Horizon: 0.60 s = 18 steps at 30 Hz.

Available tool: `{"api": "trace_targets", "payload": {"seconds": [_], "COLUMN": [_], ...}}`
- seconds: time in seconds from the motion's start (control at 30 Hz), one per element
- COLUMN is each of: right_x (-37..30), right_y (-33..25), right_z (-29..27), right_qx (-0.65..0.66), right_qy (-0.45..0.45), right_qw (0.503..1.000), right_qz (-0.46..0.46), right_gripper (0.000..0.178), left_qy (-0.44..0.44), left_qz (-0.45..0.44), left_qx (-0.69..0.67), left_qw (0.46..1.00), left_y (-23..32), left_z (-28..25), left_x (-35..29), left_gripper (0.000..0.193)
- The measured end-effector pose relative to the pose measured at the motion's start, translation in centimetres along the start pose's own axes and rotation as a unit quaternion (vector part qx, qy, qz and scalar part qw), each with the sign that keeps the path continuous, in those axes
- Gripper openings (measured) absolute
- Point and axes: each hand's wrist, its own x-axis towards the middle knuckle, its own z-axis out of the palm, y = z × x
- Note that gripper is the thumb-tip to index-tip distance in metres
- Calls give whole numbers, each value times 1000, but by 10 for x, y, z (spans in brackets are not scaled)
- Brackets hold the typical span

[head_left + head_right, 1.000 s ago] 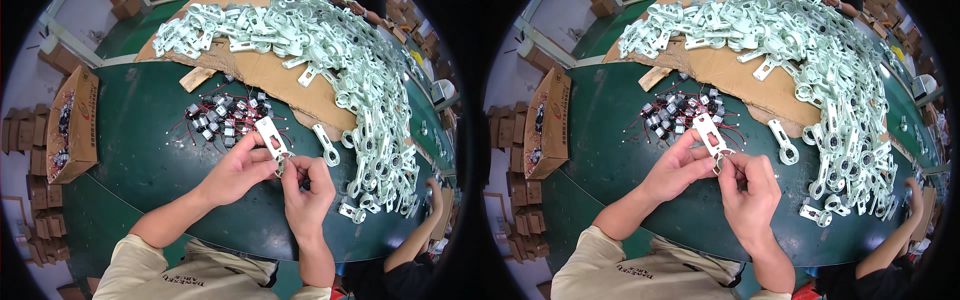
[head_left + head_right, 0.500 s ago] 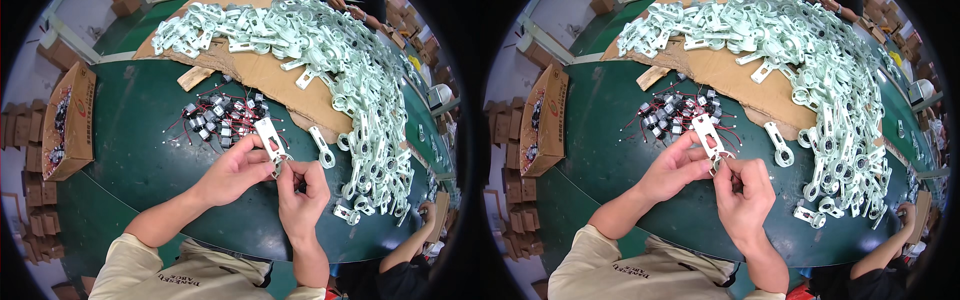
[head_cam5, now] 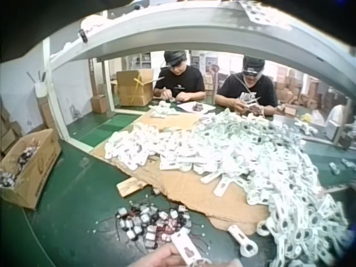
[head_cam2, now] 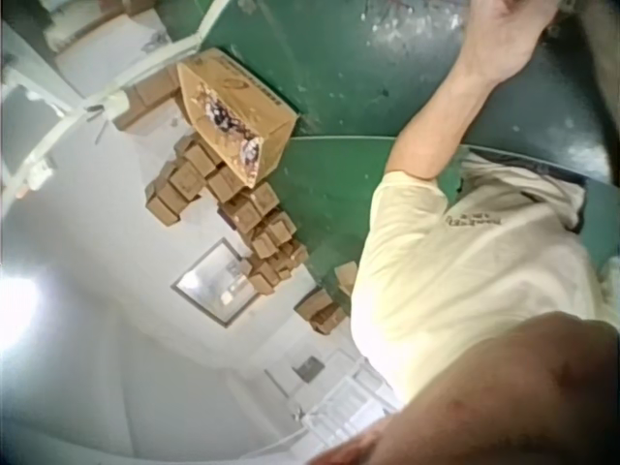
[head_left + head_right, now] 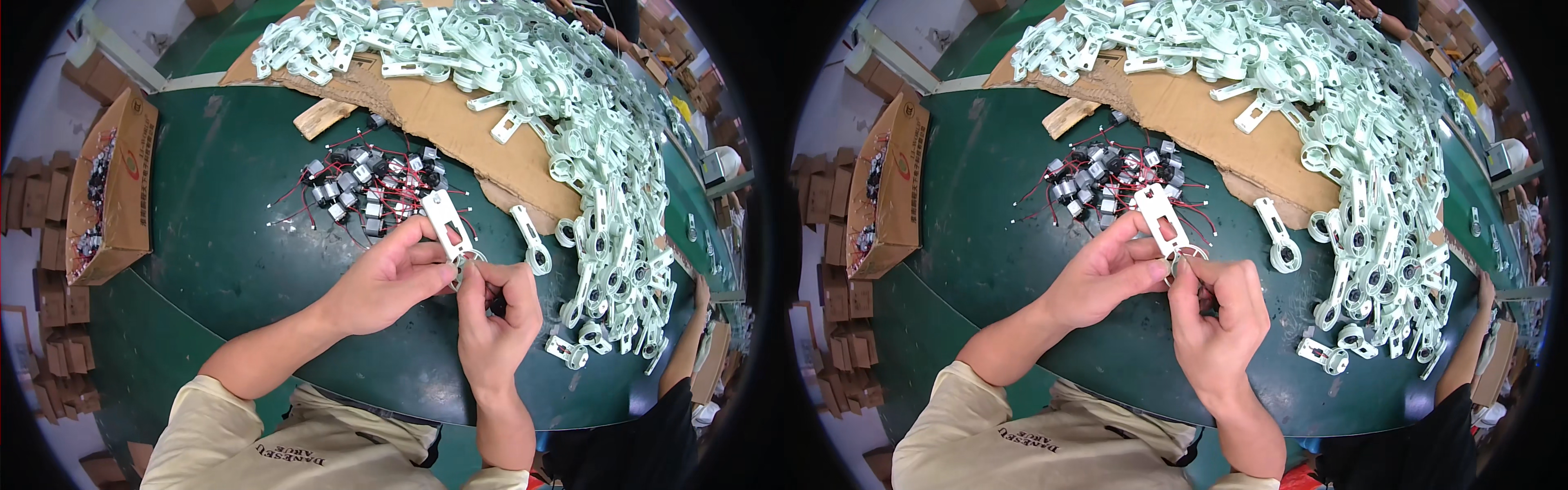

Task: Assembling electronic modules by inserting wired components into white plastic housings on a production line.

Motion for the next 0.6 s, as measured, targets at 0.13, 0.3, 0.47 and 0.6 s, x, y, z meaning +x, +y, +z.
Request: {"api": "trace_targets", "payload": {"seconds": [0.13,0.3,0.47,0.6], "right_x": [0,2,2,1], "right_y": [1,-1,-1,1], "right_z": [2,1,0,2], "right_qx": [12,33,8,12], "right_qy": [-11,2,2,8], "right_qw": [1000,997,1000,1000], "right_qz": [-7,65,4,-3], "right_gripper": [10,9,8,8], "left_qy": [-8,-6,-17,0], "left_qz": [17,22,29,17], "left_qx": [10,33,35,21], "left_qw": [1000,999,999,1000], "left_y": [-3,-4,-3,-1], "left_z": [-3,-4,-5,-1], "left_x": [0,0,0,-1], "left_gripper": [31,31,31,31]}}
